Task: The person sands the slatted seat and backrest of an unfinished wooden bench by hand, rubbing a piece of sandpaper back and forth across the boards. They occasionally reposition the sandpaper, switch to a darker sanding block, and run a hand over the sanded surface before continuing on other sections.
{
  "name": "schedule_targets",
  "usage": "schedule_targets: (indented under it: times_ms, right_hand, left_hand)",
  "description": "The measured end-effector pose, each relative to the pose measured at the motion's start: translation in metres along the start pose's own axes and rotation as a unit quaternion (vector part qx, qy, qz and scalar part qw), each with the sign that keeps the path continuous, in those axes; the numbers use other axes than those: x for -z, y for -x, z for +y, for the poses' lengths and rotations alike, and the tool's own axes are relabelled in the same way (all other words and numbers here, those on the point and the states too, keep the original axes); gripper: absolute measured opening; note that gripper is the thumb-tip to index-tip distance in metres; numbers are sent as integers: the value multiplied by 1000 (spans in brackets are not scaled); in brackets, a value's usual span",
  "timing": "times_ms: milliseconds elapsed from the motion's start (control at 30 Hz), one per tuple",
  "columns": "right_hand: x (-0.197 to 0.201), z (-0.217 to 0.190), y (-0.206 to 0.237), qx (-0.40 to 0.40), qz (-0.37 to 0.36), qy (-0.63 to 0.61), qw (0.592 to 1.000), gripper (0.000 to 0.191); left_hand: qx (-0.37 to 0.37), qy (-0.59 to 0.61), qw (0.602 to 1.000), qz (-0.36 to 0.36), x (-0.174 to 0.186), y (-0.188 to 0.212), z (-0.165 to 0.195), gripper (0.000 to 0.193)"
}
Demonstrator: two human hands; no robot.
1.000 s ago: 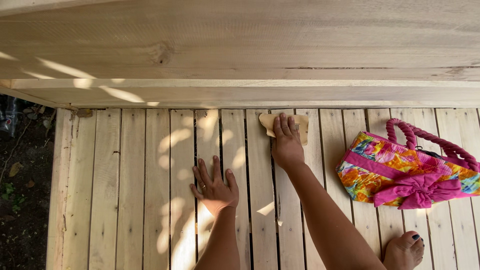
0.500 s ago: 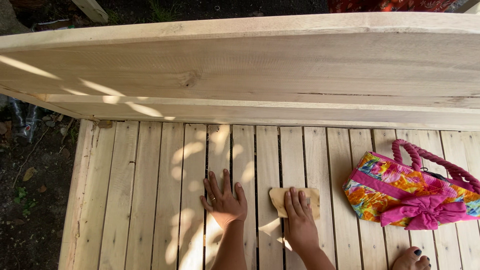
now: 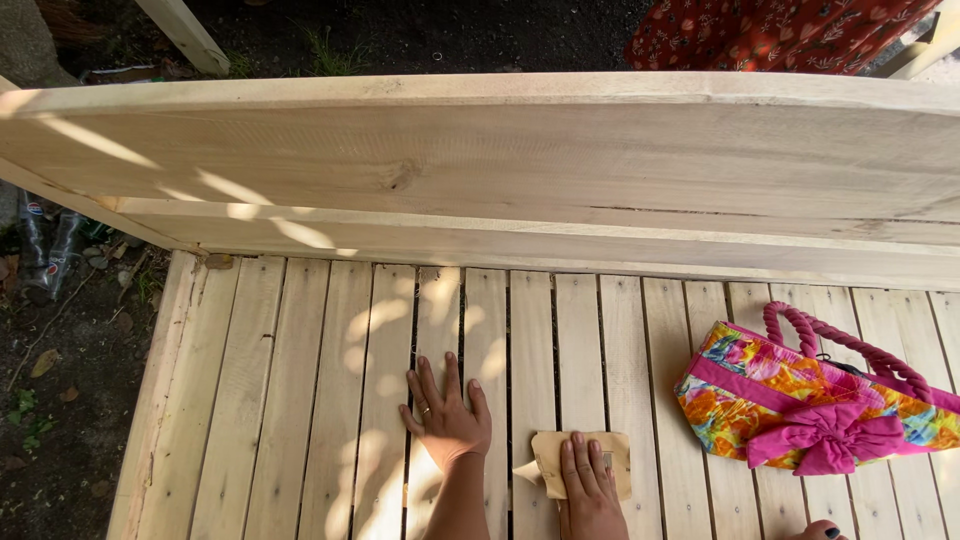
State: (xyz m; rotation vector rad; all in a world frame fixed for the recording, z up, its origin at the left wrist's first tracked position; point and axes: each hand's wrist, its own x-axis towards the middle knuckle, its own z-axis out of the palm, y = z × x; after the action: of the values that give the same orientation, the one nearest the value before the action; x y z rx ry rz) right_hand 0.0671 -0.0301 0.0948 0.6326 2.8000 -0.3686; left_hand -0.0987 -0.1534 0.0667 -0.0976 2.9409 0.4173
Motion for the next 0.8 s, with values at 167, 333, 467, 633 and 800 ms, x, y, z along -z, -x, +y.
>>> schedule_targets:
  times_ms: [167, 333, 467, 633, 800]
  right_hand:
    - [-6, 1, -22, 2, -9, 79, 997, 72]
    - [34, -24, -121, 86, 41, 5, 995, 71]
    - [47, -44, -174, 100, 57, -25, 993, 70]
    - [29, -53, -191, 81, 118, -3, 990, 79]
    - [11, -52, -192, 73, 109, -11, 991, 82]
  left_hand:
    - [-1, 16, 1000, 3, 6, -5, 3, 61]
    - [2, 21, 1000, 20, 7, -12, 4, 61]
    - [-1, 13, 1000, 26, 5, -12, 2, 61]
    - [0, 18, 999, 46, 3, -16, 2, 62]
    - [9, 13, 999, 38, 2, -20, -4, 61]
